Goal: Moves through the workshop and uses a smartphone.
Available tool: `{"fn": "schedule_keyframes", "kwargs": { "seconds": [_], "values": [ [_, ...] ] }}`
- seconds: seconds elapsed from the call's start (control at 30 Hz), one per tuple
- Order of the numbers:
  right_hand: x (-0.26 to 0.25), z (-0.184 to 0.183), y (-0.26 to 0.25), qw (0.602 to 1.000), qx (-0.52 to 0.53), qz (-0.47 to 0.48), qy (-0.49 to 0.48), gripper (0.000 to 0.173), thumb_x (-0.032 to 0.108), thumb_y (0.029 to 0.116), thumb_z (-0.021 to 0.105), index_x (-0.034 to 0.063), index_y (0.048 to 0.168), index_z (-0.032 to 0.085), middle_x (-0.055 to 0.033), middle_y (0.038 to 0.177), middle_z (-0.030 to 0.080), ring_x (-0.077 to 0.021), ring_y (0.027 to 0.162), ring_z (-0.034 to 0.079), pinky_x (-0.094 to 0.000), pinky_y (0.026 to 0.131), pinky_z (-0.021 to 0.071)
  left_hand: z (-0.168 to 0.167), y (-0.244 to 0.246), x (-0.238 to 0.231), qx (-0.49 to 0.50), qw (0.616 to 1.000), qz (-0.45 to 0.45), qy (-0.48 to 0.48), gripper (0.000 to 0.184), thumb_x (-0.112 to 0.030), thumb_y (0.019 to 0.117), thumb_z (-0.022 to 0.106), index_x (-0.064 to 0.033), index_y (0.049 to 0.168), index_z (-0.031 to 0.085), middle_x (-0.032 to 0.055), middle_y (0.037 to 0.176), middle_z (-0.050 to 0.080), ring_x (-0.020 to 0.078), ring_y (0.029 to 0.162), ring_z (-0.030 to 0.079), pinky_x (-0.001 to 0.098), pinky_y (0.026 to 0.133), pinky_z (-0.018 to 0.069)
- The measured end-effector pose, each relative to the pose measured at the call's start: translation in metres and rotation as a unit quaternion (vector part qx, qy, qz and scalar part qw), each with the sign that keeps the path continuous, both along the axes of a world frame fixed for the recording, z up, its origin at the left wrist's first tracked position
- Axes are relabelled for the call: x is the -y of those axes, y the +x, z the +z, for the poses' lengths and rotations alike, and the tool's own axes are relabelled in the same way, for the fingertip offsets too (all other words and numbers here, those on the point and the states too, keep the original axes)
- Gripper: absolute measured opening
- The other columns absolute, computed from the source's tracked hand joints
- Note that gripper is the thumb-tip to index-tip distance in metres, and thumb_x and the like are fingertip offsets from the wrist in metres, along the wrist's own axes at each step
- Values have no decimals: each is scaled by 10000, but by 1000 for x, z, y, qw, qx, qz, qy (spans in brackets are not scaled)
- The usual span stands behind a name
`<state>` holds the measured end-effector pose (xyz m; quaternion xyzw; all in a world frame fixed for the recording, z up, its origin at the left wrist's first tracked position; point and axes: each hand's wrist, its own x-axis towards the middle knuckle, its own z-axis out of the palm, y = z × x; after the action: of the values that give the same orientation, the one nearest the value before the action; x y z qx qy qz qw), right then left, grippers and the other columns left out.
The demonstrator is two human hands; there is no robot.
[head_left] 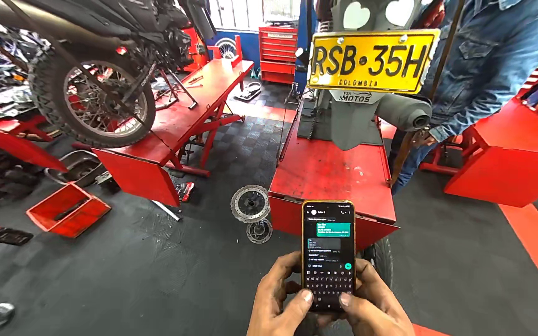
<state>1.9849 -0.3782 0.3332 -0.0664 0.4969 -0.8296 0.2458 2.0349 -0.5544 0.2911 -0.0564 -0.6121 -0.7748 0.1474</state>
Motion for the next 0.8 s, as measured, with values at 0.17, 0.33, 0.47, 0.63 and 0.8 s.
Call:
{"fn": "schedule_keyframes", "kwargs": {
  "seconds": [0.17,0.33,0.47,0.63,0.8],
  "values": [
    [14,1,-3,998,33,52,-24,445,-163,848,381,2,1261,373,-233,1162,693,-387,966,736,-578,772,626,-7,2,17,-32,999,36,10,455,-211,1055,492,93,1392,527,202,1309,633,269,1178,644,427,976,575],
    [39,-1,-2,995,19,96,-36,429,-123,878,427,25,1275,363,-225,1197,689,-387,1000,731,-582,805,621,-8,13,42,-35,997,59,29,412,-132,1046,477,93,1386,534,204,1300,633,267,1176,640,434,993,562],
    [74,-1,6,995,30,92,-28,342,-75,928,418,46,1245,374,-201,1129,707,-366,939,744,-568,756,633,-12,27,68,-51,994,91,37,383,-110,1065,420,87,1360,564,193,1258,651,242,1154,645,419,1013,541],
    [125,-3,16,992,60,108,2,226,40,1022,375,38,1246,405,-214,1106,690,-366,893,744,-554,710,644,-10,53,108,-19,989,142,27,366,-54,1044,415,90,1339,576,180,1246,664,229,1129,662,400,981,566],
    [178,-10,18,989,71,128,25,211,69,1062,341,26,1245,435,-204,1090,693,-342,886,744,-530,685,648,-19,66,148,-19,981,189,36,352,-90,1048,448,68,1322,601,175,1246,662,227,1125,663,387,951,581]
  ]
}}
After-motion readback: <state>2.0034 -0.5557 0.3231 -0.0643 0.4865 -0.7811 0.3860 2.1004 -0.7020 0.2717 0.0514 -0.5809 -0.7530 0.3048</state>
